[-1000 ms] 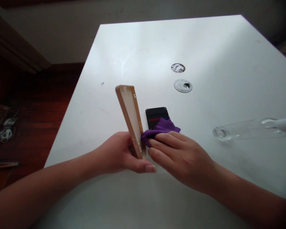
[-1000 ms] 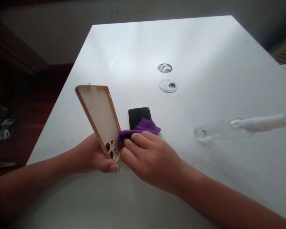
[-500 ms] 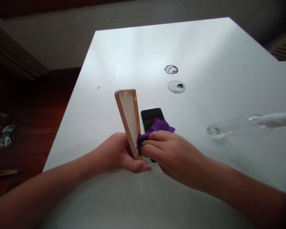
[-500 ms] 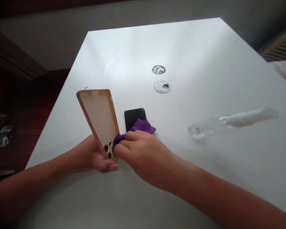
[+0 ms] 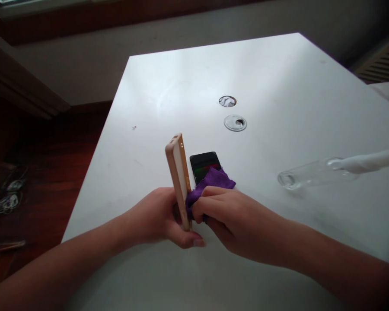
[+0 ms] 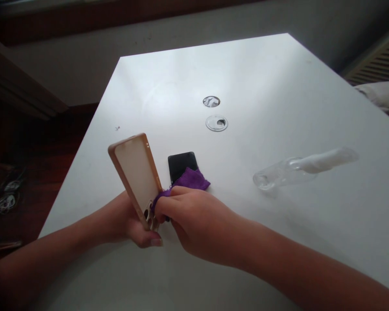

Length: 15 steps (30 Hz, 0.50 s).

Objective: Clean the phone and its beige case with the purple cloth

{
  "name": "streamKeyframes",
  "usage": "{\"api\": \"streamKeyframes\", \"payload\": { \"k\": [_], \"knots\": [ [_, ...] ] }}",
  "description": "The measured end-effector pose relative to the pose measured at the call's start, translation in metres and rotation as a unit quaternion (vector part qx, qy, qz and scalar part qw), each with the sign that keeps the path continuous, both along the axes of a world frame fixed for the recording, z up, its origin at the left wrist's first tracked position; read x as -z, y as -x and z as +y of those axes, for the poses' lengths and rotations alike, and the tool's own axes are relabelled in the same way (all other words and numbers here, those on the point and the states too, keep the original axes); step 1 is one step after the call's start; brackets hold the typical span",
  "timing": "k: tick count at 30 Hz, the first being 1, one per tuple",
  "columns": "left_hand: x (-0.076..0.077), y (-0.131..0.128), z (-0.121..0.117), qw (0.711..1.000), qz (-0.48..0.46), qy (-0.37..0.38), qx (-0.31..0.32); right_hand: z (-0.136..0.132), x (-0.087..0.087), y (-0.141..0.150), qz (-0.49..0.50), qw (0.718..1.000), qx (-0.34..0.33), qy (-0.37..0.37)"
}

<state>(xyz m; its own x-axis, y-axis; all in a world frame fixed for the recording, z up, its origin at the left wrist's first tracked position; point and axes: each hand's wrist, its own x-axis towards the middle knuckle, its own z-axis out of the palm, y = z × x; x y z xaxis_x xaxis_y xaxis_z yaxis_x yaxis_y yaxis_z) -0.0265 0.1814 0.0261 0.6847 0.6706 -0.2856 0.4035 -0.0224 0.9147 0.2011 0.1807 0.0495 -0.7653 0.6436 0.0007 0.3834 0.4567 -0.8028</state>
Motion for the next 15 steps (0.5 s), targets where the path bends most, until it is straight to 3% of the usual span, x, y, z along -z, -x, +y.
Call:
{"api": "streamKeyframes", "payload": {
  "k": [6,9,11,15],
  "knots": [
    [-0.015,-0.002,0.001,0.997,0.005,0.069,-0.038,-0.01,-0.006,0.001,0.066,0.99,0.023,0.119],
    [-0.012,0.001,0.001,0.996,-0.002,0.076,-0.049,-0.017,-0.005,0.005,0.111,0.969,0.064,0.212],
    [-0.003,0.005,0.0,0.995,-0.033,0.08,-0.049,-0.018,-0.002,0.008,0.143,0.939,0.098,0.297],
    [0.013,0.009,-0.001,0.992,-0.088,0.075,-0.042,-0.012,0.004,0.011,0.234,0.825,0.122,0.5]
  ]
}}
